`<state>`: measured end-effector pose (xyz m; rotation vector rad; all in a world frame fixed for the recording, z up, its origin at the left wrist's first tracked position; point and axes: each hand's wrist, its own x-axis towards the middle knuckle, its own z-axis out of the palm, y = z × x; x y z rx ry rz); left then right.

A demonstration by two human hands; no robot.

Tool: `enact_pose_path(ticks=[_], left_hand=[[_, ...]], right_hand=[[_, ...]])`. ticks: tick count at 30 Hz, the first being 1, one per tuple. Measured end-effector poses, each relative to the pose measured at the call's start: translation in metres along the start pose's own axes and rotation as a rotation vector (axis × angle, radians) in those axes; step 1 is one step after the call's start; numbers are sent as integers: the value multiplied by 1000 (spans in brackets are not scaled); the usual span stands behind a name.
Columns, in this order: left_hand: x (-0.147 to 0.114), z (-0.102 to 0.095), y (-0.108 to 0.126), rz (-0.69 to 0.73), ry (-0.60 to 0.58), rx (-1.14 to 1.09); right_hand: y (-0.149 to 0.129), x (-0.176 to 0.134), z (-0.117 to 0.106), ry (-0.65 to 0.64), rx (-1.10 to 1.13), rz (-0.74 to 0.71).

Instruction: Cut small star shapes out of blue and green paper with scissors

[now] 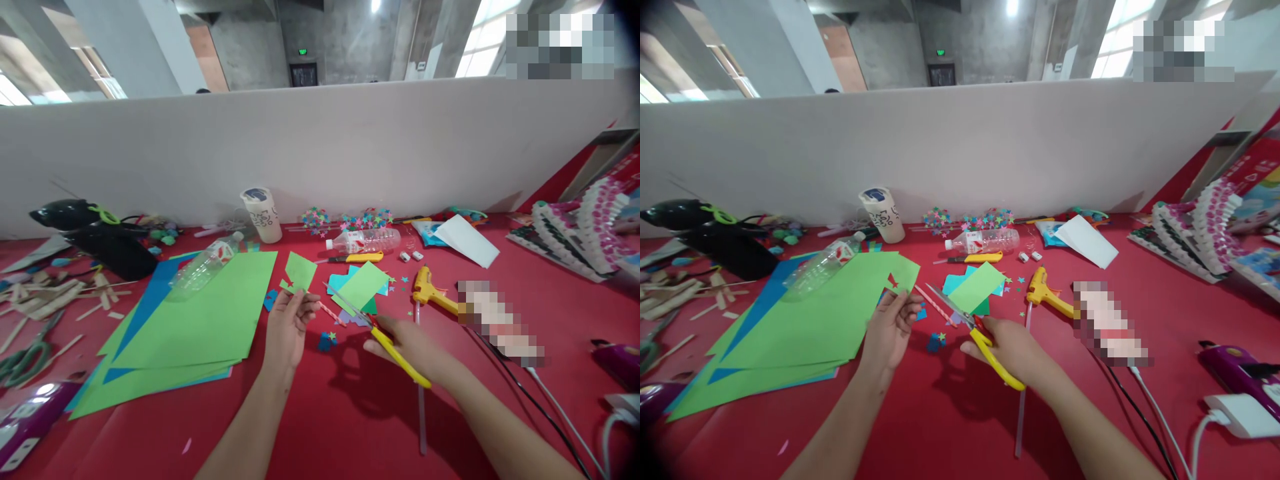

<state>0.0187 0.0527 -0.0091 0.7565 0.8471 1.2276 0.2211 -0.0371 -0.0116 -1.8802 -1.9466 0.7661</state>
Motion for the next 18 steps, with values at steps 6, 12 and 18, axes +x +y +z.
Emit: enact_pose_path(ticks=[6, 12, 18], left_hand=[[-8, 5, -2, 24, -76, 151], [-17, 11, -4, 0, -145, 219], [-18, 11, 0, 11, -182, 261]], right_hand=[[-7, -3, 2, -65, -14, -1], [-13, -8, 2, -164, 309, -84], [-16, -12, 2, -271, 474, -76]])
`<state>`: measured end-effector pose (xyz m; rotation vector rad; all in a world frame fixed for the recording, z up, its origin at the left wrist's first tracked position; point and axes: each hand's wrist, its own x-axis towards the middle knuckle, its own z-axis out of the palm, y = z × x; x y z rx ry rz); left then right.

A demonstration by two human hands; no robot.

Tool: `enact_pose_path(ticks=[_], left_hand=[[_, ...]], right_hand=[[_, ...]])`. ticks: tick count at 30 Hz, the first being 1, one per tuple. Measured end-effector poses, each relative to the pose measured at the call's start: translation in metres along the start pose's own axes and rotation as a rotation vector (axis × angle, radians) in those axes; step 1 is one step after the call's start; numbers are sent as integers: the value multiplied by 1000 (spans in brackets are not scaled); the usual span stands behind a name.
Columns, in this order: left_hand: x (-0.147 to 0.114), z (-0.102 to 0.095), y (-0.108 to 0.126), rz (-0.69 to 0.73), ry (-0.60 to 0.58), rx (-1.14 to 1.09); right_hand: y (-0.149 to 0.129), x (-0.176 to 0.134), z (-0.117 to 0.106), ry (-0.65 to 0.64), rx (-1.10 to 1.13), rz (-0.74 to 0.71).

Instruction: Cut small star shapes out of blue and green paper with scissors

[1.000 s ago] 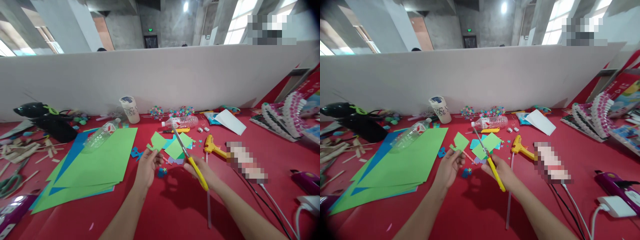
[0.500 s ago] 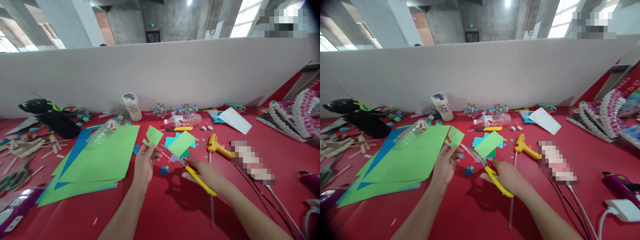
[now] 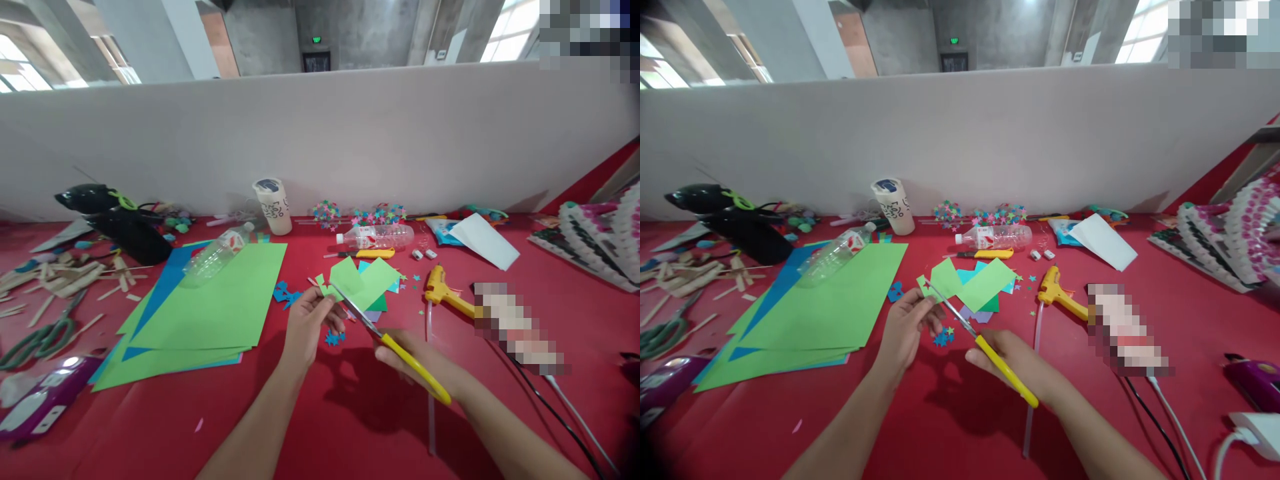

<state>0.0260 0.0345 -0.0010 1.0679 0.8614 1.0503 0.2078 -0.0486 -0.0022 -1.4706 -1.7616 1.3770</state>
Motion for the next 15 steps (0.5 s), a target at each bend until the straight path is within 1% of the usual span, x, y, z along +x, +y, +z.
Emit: enact_pose_path(ticks=[7, 15], left_hand=[[2, -5, 3, -4, -18, 77], [3, -9, 6, -31, -47, 139]], right_hand=[[4, 0, 0, -4, 11, 14], [-1, 0, -4, -31, -16, 57]])
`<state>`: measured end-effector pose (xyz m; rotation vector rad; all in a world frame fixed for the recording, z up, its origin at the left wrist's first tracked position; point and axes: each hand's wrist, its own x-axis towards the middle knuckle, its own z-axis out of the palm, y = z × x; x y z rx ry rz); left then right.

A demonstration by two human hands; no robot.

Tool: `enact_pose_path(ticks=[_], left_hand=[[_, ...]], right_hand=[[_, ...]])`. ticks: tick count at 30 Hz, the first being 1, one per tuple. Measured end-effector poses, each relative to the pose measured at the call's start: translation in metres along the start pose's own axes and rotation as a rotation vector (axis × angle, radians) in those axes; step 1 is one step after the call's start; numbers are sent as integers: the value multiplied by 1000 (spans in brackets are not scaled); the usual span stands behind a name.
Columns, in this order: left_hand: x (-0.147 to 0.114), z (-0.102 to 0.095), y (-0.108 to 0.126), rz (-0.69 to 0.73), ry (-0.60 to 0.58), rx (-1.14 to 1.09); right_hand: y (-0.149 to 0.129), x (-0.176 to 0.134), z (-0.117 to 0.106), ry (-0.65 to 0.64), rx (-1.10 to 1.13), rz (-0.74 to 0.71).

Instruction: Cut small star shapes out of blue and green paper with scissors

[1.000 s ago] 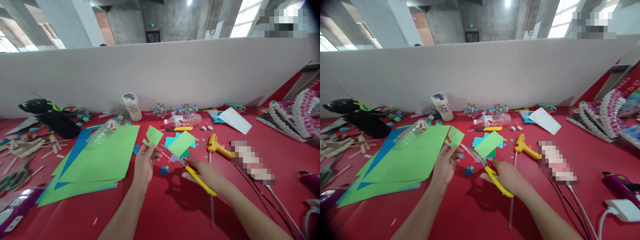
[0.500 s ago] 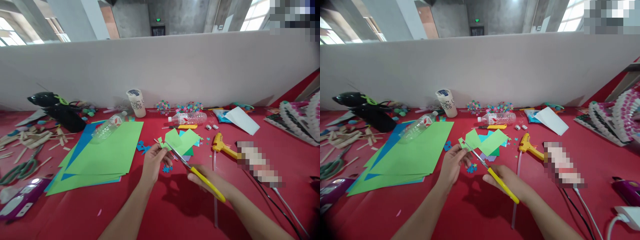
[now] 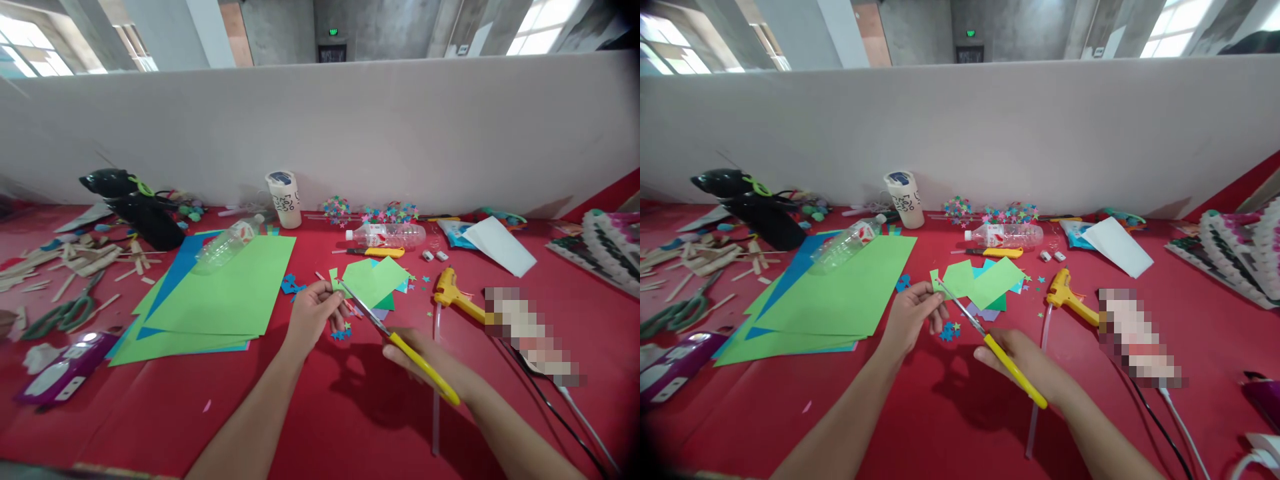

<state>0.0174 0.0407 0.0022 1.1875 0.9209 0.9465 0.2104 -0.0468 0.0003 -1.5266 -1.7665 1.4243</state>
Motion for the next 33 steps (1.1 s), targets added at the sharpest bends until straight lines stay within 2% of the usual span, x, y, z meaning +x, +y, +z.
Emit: enact_pose_path(ticks=[5, 14, 25, 33], left_hand=[[2, -3, -1, -18, -23, 5], [-1, 3, -3, -48, -32, -134], [-1, 4, -3, -18, 22, -40], [-1, 2, -4, -25, 4, -64]], right_hand=[[3, 1, 3, 4, 18, 13], [3, 4, 6, 14, 80, -1], [3, 5, 13, 2, 138, 2], [2, 3, 14, -4, 154, 19]])
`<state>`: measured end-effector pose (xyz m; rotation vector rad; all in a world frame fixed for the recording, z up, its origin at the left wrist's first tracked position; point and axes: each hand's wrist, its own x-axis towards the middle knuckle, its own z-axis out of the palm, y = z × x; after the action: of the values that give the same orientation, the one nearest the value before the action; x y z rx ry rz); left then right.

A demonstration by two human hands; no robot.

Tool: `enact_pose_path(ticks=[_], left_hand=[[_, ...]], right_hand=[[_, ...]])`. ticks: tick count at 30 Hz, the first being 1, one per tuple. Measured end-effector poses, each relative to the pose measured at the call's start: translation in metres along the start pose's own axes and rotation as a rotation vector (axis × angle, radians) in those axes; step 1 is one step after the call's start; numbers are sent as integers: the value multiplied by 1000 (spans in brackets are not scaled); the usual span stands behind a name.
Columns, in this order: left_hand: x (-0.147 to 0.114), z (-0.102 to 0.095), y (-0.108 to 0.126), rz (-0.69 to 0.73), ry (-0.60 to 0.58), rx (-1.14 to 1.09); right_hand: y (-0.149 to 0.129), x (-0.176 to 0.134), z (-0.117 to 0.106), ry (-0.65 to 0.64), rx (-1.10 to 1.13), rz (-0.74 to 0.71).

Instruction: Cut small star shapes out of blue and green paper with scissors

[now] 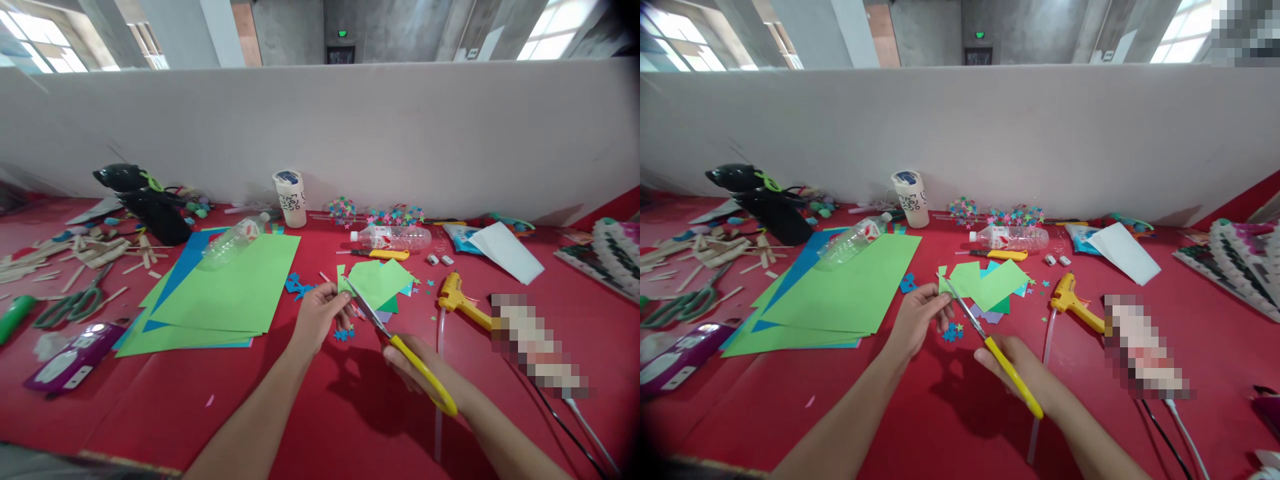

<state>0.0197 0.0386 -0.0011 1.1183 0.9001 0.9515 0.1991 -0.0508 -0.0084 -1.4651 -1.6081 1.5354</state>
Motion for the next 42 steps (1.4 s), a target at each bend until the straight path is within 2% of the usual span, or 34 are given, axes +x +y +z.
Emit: enact_pose_path(ticks=[10, 42], left_hand=[[0, 1, 1, -15, 6, -26], [0, 0, 3, -51, 9, -7]], right_hand=[[1, 2, 0, 14, -60, -36], [1, 3, -1, 23, -56, 11]])
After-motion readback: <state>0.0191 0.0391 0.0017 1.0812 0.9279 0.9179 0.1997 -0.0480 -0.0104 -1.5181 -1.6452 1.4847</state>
